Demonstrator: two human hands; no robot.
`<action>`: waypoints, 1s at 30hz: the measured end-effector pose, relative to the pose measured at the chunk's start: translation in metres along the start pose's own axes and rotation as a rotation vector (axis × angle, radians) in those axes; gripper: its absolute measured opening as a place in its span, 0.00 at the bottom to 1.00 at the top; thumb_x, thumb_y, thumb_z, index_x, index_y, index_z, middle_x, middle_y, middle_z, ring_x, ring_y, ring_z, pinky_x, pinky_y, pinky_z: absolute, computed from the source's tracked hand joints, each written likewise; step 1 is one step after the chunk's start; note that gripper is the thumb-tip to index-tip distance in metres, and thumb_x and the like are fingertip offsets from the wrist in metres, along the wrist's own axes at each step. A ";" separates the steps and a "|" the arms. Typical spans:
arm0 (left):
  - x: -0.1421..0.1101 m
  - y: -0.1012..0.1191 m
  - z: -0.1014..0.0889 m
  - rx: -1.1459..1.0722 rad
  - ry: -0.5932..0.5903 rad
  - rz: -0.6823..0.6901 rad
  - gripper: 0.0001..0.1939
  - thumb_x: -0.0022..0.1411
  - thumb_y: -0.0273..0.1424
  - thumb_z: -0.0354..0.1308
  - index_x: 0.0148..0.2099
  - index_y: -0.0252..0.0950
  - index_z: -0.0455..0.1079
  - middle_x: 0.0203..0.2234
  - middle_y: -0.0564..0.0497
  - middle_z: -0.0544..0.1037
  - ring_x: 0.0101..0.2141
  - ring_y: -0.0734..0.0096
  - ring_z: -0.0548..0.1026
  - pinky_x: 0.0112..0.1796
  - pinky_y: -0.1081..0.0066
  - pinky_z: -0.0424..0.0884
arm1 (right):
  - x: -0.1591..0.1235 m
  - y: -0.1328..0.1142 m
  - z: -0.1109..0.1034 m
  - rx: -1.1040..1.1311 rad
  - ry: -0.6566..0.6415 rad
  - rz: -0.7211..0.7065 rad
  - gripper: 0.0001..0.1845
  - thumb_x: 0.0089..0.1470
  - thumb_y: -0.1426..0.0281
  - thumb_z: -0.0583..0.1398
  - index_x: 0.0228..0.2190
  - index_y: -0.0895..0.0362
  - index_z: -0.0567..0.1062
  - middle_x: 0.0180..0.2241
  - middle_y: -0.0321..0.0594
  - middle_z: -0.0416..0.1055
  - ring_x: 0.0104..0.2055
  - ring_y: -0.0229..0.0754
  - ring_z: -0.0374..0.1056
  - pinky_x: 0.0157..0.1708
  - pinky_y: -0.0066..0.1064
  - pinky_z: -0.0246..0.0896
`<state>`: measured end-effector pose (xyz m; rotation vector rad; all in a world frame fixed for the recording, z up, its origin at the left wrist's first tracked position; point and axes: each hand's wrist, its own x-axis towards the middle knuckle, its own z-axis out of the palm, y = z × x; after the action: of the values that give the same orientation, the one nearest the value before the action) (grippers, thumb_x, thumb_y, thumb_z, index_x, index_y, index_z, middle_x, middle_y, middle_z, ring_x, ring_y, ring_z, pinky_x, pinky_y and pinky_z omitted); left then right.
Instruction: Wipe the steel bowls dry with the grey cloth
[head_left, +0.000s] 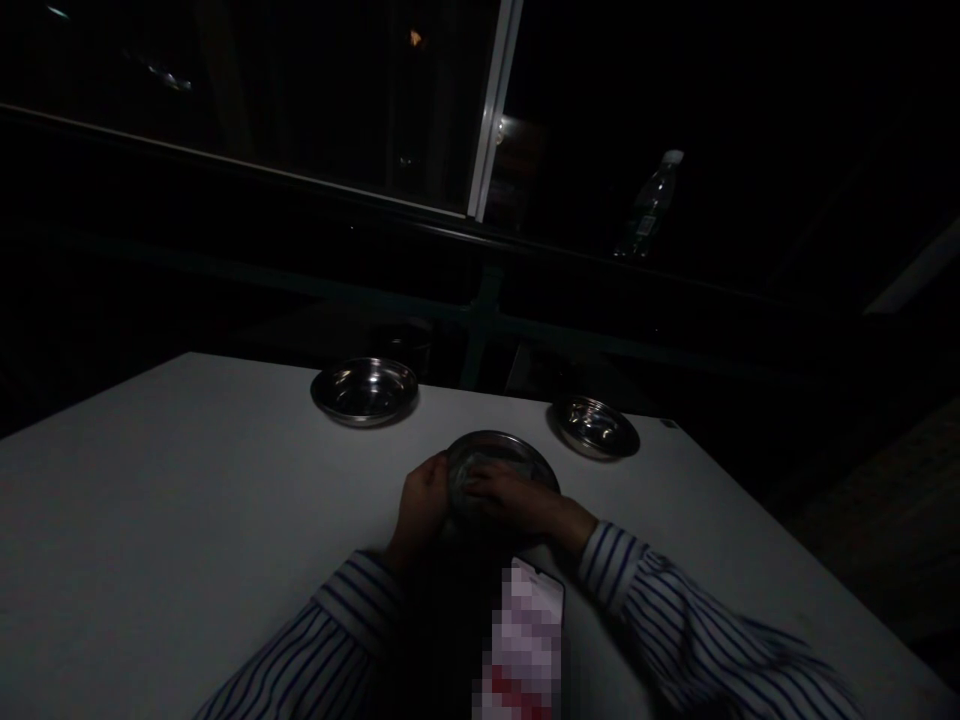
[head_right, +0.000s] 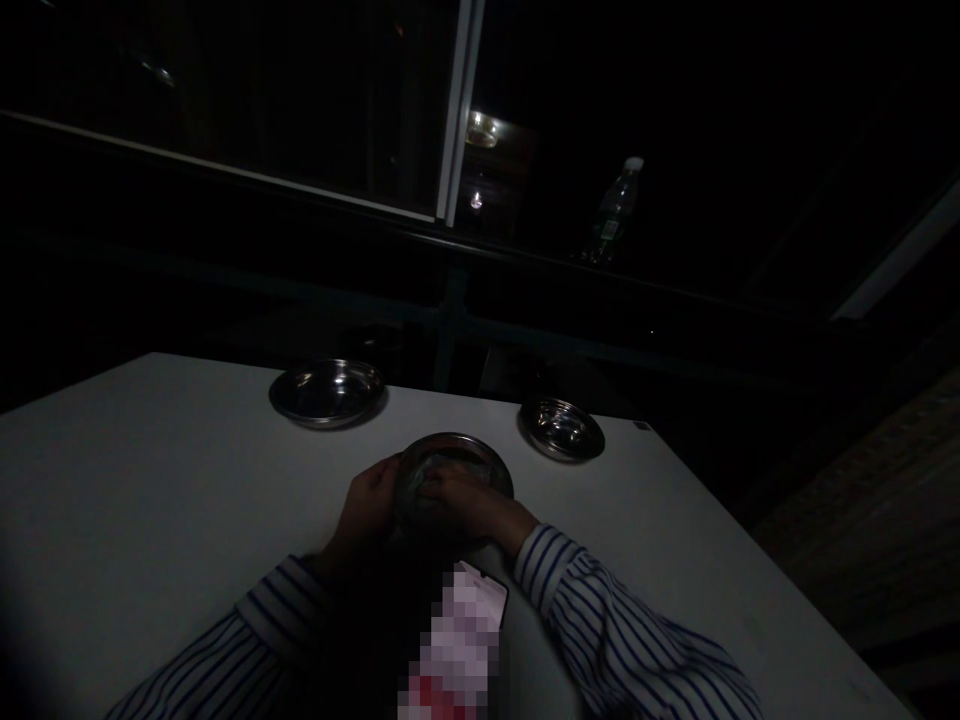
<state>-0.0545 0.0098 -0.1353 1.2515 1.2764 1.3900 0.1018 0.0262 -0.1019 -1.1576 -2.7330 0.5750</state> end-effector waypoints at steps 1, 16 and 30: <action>-0.001 0.001 0.000 -0.003 -0.003 0.004 0.17 0.57 0.36 0.45 0.36 0.33 0.73 0.30 0.47 0.79 0.33 0.63 0.75 0.36 0.67 0.68 | 0.002 0.002 0.000 -0.010 0.032 0.036 0.16 0.49 0.75 0.57 0.42 0.57 0.74 0.48 0.45 0.66 0.52 0.47 0.59 0.54 0.38 0.50; 0.004 -0.003 -0.002 -0.011 0.117 -0.033 0.19 0.57 0.37 0.44 0.37 0.32 0.72 0.34 0.43 0.79 0.35 0.61 0.75 0.37 0.66 0.68 | 0.026 -0.023 0.015 0.328 0.086 0.214 0.08 0.44 0.78 0.58 0.29 0.57 0.72 0.29 0.33 0.73 0.30 0.35 0.67 0.30 0.23 0.60; 0.000 0.001 -0.002 0.034 0.125 -0.008 0.17 0.57 0.36 0.45 0.38 0.32 0.72 0.34 0.43 0.78 0.36 0.62 0.74 0.38 0.67 0.67 | 0.043 -0.034 0.009 0.380 0.250 0.380 0.08 0.44 0.76 0.59 0.31 0.57 0.71 0.33 0.39 0.73 0.33 0.38 0.68 0.32 0.24 0.58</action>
<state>-0.0569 0.0098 -0.1345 1.1958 1.3937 1.4659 0.0466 0.0320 -0.0988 -1.5259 -2.0883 0.8772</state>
